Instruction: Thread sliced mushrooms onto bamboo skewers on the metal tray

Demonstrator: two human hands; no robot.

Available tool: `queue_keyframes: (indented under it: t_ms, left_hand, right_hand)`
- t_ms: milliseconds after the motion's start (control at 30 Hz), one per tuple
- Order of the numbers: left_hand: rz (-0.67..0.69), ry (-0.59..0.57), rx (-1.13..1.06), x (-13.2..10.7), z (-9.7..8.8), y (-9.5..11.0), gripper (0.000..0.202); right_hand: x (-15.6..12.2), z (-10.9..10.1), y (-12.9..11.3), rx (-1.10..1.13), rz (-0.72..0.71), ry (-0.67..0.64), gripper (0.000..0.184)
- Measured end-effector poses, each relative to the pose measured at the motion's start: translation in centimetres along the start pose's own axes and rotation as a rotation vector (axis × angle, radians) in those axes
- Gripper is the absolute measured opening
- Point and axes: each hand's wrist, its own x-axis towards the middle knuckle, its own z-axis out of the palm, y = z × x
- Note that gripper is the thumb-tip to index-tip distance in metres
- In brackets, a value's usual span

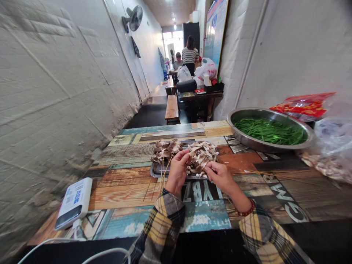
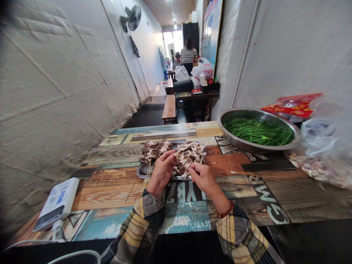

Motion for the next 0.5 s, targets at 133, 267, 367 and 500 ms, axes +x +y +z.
queue_keyframes:
  t_ms: [133, 267, 367, 500]
  left_hand:
    - [-0.025, -0.034, 0.039, 0.1, -0.1, -0.2, 0.029]
    - [0.04, -0.004, 0.112, 0.4, -0.3, -0.5, 0.028]
    - [0.135, 0.048, 0.321, 0.6, -0.6, -0.9, 0.021]
    - [0.305, 0.08, 0.659, 0.9, -1.0, -1.4, 0.016]
  right_hand:
    - [0.0, 0.0, -0.1, 0.002, 0.002, 0.014, 0.028]
    - [0.1, -0.2, -0.1, 0.029, 0.032, 0.084, 0.027]
    - [0.2, -0.5, 0.2, 0.048, 0.049, 0.186, 0.026]
    - [0.4, -0.9, 0.9, 0.08, 0.055, 0.288, 0.028]
